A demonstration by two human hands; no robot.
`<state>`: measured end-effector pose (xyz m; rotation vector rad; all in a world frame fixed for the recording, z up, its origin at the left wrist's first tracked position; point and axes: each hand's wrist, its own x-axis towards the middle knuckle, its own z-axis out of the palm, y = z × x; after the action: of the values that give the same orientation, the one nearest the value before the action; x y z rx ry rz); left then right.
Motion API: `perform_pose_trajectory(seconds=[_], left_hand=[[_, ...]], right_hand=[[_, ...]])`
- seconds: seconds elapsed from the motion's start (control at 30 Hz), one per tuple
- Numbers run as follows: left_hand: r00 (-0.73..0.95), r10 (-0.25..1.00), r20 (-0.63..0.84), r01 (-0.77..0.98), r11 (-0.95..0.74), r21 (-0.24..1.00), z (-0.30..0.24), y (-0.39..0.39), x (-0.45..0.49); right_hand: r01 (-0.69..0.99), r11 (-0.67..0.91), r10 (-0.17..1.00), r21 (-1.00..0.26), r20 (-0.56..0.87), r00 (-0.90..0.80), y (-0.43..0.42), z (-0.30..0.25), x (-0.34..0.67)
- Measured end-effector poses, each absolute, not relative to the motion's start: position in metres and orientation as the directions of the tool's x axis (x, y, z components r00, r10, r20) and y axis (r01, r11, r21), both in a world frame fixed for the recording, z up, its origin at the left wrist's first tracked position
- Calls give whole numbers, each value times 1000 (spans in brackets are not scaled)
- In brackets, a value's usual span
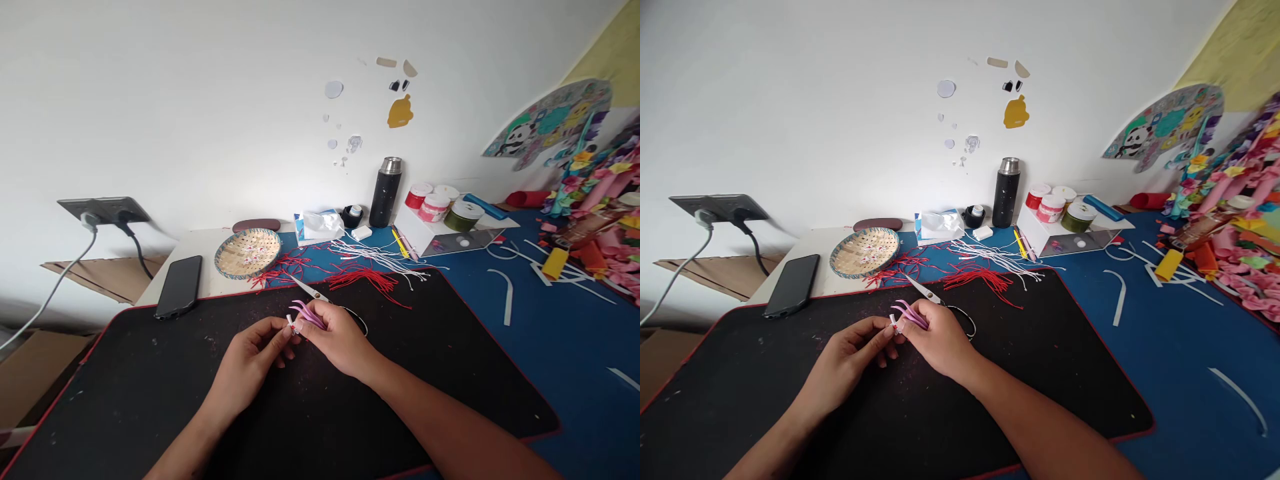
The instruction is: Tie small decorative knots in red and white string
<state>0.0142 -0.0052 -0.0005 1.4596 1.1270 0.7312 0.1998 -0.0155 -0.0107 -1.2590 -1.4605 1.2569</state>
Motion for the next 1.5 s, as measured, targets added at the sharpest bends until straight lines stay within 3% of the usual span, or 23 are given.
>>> perform_pose_trajectory(seconds=[0.63,1.1,1.3,1.5], left_hand=[[346,921,-177,120,144,982,-5,2,10],[272,947,-168,172,124,977,-10,4,5],[209,964,-164,151,134,979,-10,4,3],[251,953,-171,78,156,985,-12,3,4]], right_hand=[[212,56,991,-976,29,-131,-12,-19,201],[474,218,975,-853,168,-146,4,-16,195],[355,212,975,-910,219,-22,2,-19,201],[267,72,995,-961,52,-83,-8,-20,200]])
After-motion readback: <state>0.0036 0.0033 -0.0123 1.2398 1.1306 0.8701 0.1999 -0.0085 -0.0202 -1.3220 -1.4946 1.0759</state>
